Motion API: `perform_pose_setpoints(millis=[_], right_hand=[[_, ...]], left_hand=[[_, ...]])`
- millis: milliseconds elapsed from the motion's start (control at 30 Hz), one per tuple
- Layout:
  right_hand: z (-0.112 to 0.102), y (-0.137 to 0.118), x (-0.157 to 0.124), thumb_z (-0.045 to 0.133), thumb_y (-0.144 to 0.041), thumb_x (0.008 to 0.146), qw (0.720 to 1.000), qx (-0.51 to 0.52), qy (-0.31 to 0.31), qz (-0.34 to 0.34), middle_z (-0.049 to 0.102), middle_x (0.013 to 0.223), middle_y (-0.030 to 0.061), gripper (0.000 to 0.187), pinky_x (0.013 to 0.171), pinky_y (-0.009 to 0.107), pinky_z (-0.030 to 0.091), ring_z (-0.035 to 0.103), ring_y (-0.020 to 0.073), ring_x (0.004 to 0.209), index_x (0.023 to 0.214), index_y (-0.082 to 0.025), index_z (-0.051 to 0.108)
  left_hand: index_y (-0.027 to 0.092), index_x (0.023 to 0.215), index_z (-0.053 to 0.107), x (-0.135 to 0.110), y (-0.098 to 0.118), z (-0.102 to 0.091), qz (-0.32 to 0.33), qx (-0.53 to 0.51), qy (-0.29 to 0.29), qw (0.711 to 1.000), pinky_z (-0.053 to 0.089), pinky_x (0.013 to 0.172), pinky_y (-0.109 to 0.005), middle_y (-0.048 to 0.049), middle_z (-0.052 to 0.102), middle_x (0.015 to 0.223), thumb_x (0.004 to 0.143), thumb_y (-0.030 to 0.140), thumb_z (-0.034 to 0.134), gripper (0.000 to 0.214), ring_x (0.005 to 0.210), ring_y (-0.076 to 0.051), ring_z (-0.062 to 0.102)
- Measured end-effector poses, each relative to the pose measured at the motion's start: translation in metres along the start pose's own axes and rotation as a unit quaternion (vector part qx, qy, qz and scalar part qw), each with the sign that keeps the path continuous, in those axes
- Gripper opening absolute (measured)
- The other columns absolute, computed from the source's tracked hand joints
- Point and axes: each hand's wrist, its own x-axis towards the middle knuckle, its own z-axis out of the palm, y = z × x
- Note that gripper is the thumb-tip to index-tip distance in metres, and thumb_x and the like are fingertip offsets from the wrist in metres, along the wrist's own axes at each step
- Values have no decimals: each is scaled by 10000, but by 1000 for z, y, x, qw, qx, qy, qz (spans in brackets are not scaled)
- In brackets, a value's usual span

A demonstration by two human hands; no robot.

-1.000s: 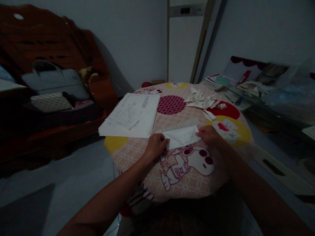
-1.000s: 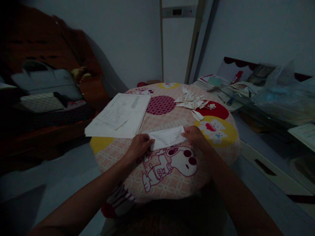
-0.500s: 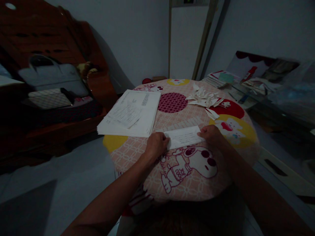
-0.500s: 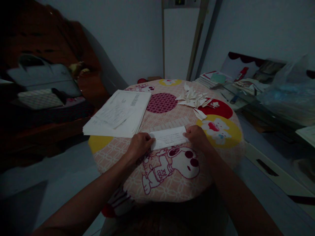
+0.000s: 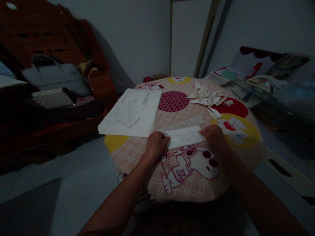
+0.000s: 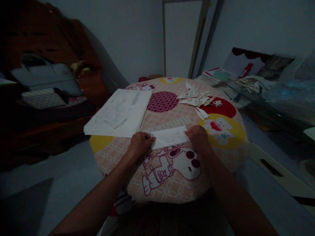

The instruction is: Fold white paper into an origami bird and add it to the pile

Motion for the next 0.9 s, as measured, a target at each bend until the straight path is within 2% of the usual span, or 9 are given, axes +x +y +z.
perform_pose_setpoints(millis=[133,300,533,667,900], right_hand=[[2,2,-1,658,-305,759,1000,11,1,3,464,491,5,364,556,328,292,409,144,506,459,-231,465],[3,0,-2,677,-299,752,1000,4,25,4,512,531,15,317,575,326,307,437,152,535,502,-226,498],[3,-1,-4,659,-285,793,999,-41,26,-5,503,530,6,341,580,312,300,430,141,541,500,-212,500],[0,-6,-5,652,-283,809,998,-54,5,17,511,539,0,313,579,301,299,444,140,548,532,-199,533],[2,-6,-6,657,-285,806,997,-73,26,19,581,603,33,269,612,300,335,480,149,586,569,-185,580]], left_hand=[[156,742,740,0,1,0,-2,15,4,1000,424,652,-278,-100,729,744,847,354,635,248,723,-203,664],[157,717,731,1,-1,2,1,7,-2,1000,418,640,-279,-86,708,683,856,355,619,267,663,-189,645],[152,730,731,2,0,0,-1,21,-14,1000,392,638,-283,-91,715,714,861,353,604,271,688,-189,643],[147,755,738,2,1,0,-8,27,-19,999,396,639,-283,-98,725,748,870,351,606,269,707,-189,650],[144,787,752,3,1,0,-5,49,-23,999,419,658,-286,-99,724,747,887,374,591,298,722,-197,661]])
